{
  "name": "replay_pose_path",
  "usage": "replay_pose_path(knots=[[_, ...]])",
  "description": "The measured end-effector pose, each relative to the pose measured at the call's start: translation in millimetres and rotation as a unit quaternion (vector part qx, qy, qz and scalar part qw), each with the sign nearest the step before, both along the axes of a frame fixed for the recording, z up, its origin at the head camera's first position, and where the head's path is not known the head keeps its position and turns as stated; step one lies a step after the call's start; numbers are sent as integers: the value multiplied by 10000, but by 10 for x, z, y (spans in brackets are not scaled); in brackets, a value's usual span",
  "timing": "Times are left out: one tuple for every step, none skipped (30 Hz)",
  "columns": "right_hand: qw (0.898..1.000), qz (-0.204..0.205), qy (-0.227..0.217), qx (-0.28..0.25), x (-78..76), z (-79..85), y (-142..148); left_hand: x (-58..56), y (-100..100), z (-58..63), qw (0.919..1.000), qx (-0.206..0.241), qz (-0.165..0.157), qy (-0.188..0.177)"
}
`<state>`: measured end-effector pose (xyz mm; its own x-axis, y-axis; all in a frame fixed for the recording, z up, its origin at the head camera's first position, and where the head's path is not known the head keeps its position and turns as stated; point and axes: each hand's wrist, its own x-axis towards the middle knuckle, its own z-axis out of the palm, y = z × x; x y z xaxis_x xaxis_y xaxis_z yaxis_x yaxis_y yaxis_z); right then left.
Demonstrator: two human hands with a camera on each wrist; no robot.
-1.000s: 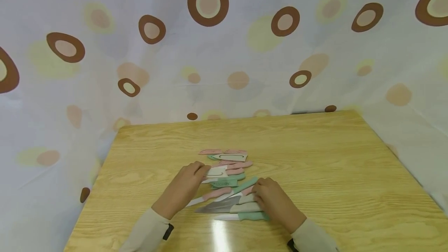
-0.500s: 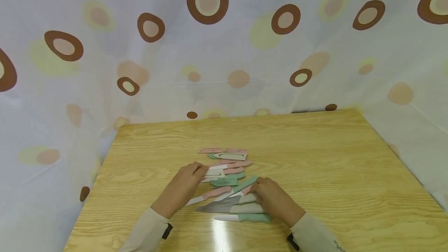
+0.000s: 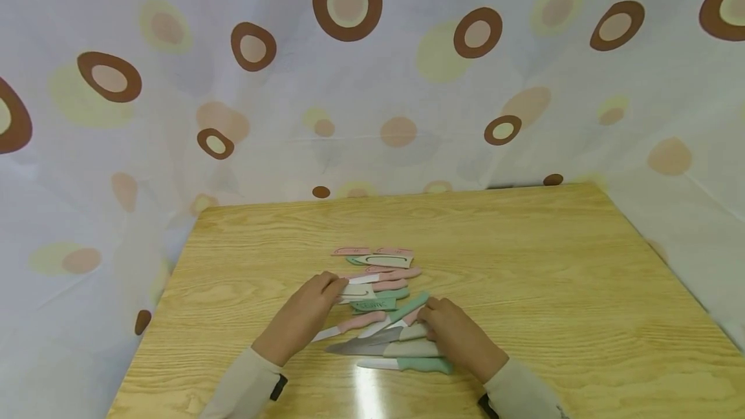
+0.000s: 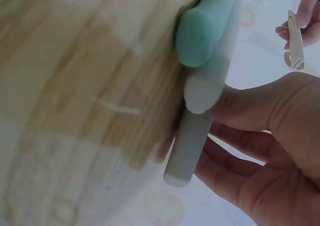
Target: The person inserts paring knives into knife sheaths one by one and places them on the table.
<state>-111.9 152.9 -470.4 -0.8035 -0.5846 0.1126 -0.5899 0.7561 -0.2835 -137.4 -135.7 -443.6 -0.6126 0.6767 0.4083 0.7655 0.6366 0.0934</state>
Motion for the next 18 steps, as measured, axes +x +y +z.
replay_pose_path(knots=[[10000,17,12,-14,-1,9,3,0,2,3,10000,17,3,25],[10000,29,13,-32,-1,20,6,0,4,5,10000,59,-3,37],[10000,48,5,-37,-2,31,9,-2,6,8,9999,102,-34,56],[10000,64,-18,-44,-3,41,14,-3,8,11,9999,136,-59,81],[10000,73,-40,-39,-3,48,20,-5,9,14,9997,181,-88,98],[9999,84,-57,-25,-4,53,27,-6,9,17,9997,204,-103,118],[9999,89,-84,-29,-3,59,35,-9,12,21,9996,208,-95,155],[9999,91,-100,-21,-1,63,44,-11,15,25,9996,221,-109,168],[9999,99,-101,-15,-1,66,53,-13,18,31,9995,208,-107,196],[9999,104,-90,-21,0,69,62,-15,22,36,9995,195,-92,218],[9999,116,-80,-10,1,75,68,-16,26,40,9995,187,-90,238],[9999,129,-61,6,0,82,74,-17,30,45,9995,174,-85,249],[9999,139,-24,43,1,89,82,-18,35,51,9995,169,-67,259],[9999,139,11,85,1,98,89,-17,39,55,9995,165,-57,266],[9998,145,45,120,1,111,95,-16,41,57,9995,178,-62,259],[9997,149,89,157,3,124,103,-12,43,59,9995,199,-73,239],[9996,144,118,203,4,140,113,-12,52,61,9997,192,-81,161],[9995,135,160,216,7,154,124,-11,51,61,9997,206,-85,132]])
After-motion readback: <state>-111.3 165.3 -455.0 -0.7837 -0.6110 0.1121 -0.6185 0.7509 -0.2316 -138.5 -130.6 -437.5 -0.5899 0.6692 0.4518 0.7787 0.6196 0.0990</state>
